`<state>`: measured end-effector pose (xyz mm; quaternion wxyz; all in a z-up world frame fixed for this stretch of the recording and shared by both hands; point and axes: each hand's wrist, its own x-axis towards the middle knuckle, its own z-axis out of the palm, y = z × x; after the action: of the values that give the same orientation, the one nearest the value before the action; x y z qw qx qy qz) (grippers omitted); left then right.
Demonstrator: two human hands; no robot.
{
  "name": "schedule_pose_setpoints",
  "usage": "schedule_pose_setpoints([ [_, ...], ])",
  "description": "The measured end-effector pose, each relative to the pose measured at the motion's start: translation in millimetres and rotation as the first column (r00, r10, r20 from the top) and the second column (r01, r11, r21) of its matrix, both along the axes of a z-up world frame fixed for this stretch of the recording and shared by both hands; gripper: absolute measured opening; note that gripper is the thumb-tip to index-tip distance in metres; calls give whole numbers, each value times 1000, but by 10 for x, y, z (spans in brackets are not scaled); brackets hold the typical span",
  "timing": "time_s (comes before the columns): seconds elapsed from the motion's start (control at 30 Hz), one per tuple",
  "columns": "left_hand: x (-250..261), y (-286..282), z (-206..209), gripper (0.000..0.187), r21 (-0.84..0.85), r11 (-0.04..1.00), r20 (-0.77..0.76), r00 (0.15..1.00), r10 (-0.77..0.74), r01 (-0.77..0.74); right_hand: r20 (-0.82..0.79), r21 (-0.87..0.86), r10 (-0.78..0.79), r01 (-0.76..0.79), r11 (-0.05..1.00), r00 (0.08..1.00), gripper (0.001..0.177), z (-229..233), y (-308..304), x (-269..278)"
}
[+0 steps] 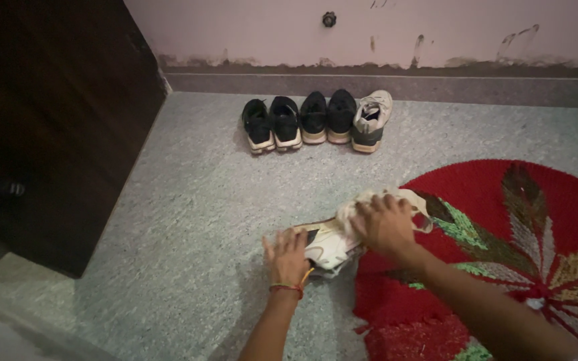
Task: The person wipes several pairs of sneakers with a cloth, handling them one at a time. The person cleans the uppers and soles of black and white sneakers, then places each cleaned shoe back in a line against the wall.
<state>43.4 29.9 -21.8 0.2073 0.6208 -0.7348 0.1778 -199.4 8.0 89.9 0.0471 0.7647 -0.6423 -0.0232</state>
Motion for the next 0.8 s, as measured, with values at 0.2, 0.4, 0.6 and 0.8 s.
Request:
schedule_pose_setpoints([
  [0.2, 126, 210, 128, 90, 489, 842, -352, 832, 429, -227, -23, 36, 96, -95, 995, 995, 60, 52, 211, 523],
  [0.4, 250, 149, -210, 86, 639, 738, -449, 673, 587, -218, 11, 44, 229, -229, 972, 973, 55, -202, 163, 796],
  [0.6, 330, 109, -515, 38, 581, 787, -441, 733, 518, -208, 85, -119, 558, -548, 828, 825, 56, -609, 433, 1001],
  [0.8, 380, -34, -451, 36, 591, 763, -346, 773, 532, -261, -3, -259, 681, -659, 707, 732, 62, -646, 276, 454],
])
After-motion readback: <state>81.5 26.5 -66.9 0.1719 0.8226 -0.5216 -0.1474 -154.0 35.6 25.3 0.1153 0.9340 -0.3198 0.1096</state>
